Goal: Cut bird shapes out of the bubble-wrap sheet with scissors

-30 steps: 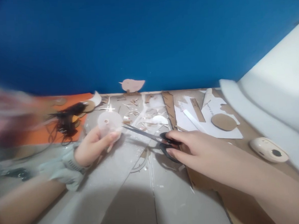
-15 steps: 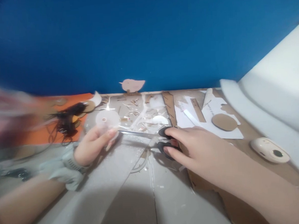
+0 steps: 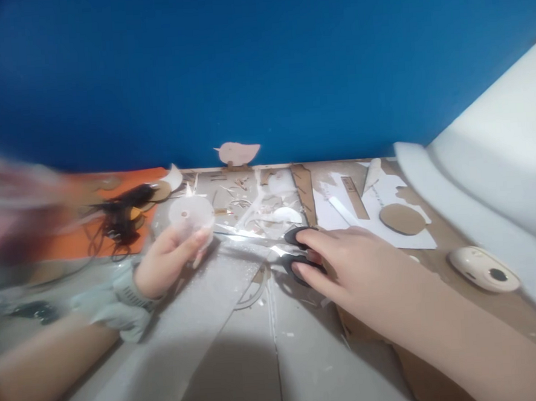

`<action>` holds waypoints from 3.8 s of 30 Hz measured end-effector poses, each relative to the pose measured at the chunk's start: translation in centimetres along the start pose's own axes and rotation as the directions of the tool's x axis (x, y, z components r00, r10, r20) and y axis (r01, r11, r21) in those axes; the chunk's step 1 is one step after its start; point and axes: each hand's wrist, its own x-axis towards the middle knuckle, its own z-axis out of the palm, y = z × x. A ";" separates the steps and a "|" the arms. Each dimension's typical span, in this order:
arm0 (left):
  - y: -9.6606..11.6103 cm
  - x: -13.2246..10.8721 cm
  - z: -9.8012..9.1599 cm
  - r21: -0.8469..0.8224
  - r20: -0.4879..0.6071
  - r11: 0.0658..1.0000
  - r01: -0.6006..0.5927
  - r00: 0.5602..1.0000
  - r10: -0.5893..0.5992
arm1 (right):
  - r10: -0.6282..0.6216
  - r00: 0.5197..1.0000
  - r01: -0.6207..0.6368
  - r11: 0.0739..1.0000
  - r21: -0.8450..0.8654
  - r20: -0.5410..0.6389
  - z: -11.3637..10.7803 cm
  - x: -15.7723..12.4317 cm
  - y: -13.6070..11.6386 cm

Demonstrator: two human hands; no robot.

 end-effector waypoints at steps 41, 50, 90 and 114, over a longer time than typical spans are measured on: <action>-0.7 -0.3 0.3 0.013 -0.005 1.000 -0.020 1.000 0.020 | -0.069 0.987 0.054 0.993 -0.104 -0.146 0.3 0.2 -0.2; -0.4 -0.3 0.3 0.126 -0.014 0.991 -0.040 0.999 0.042 | -0.013 0.997 0.010 0.999 -0.042 -0.074 0.7 0.1 -0.3; -0.2 -0.2 0.1 0.148 0.013 0.989 0.007 1.000 -0.009 | 0.046 0.981 -0.077 0.985 -0.157 -0.190 2.2 0.0 -4.0; -0.2 -0.3 0.2 0.099 0.000 0.994 0.041 0.999 -0.042 | 0.038 0.975 -0.082 0.976 -0.199 -0.217 2.4 0.3 -3.3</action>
